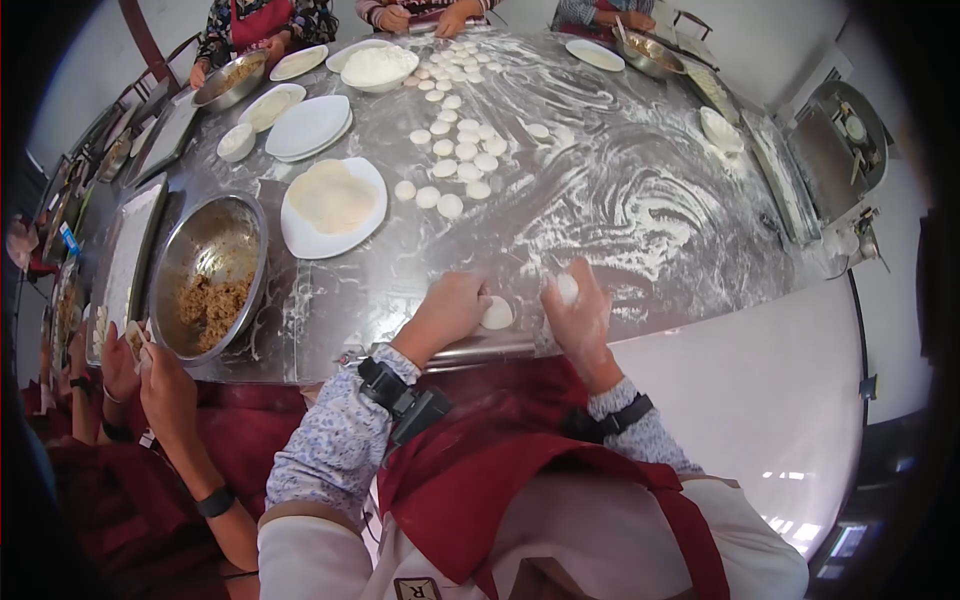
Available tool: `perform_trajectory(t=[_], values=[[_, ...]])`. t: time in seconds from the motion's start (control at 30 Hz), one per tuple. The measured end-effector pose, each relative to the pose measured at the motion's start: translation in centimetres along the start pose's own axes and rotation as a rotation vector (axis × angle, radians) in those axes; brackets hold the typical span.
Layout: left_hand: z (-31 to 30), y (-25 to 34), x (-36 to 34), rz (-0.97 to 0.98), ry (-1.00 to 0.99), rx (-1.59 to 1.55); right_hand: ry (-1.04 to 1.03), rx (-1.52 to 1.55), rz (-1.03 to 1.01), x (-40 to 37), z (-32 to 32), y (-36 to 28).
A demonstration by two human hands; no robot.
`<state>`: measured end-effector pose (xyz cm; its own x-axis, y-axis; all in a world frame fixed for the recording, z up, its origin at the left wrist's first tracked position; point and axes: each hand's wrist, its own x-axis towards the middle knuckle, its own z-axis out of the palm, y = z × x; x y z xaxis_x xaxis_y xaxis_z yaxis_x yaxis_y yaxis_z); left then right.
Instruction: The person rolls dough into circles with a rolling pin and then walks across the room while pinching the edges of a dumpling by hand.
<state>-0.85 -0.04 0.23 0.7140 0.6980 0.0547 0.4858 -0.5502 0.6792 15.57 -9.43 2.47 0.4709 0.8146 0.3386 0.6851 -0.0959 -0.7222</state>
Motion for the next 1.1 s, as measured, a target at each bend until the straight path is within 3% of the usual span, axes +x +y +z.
perform_trajectory(t=[0.07,0.13,0.2,0.3,0.37,0.4,0.43,0.53,0.57,0.63,0.67,0.77,0.93,1.03,1.1], values=[[0.7,0.5,-0.1,-0.039,-0.028,0.034,-0.021,-0.124,-0.013,2.0,1.6,0.7],[1.2,1.1,0.9,-0.037,0.178,0.126,-0.098,-0.108,0.048,5.1,2.4,-1.8],[1.6,0.5,1.9,-0.064,0.229,0.103,0.011,-0.282,-0.122,6.8,4.0,-2.0],[1.3,-0.2,2.0,0.071,0.247,0.086,-0.016,-0.257,-0.049,4.5,2.5,-1.0],[-0.2,0.3,0.9,0.007,-0.007,0.096,-0.002,-0.249,0.007,1.9,1.3,-0.1],[-0.4,-0.1,0.8,0.003,-0.011,0.094,0.016,-0.144,-0.004,0.8,0.7,-0.1],[-0.3,-0.5,0.5,0.007,0.001,0.056,0.034,-0.039,-0.005,0.0,0.4,0.0],[0.7,0.2,0.5,0.025,0.015,0.025,-0.045,-0.096,0.051,3.8,2.0,-1.2],[0.9,0.5,1.1,-0.004,0.109,0.055,-0.039,-0.095,0.048,5.0,2.8,-1.3],[1.6,0.5,2.3,-0.021,0.269,0.021,0.036,-0.296,-0.134,6.8,4.3,-1.8],[1.6,0.1,2.3,-0.021,0.278,0.022,0.037,-0.295,-0.143,6.4,4.1,-1.6],[0.6,0.2,1.7,-0.031,0.02,0.085,0.0,-0.236,0.016,3.1,2.0,-0.4],[0.8,-0.4,0.5,0.019,-0.008,-0.017,0.006,-0.12,0.022,1.1,1.6,0.7],[1.5,0.9,2.1,-0.036,0.203,0.081,-0.002,-0.118,-0.018,5.7,3.6,-1.0],[2.2,0.0,2.6,-0.001,0.196,0.086,-0.007,-0.233,-0.045,6.4,4.1,-1.4]])
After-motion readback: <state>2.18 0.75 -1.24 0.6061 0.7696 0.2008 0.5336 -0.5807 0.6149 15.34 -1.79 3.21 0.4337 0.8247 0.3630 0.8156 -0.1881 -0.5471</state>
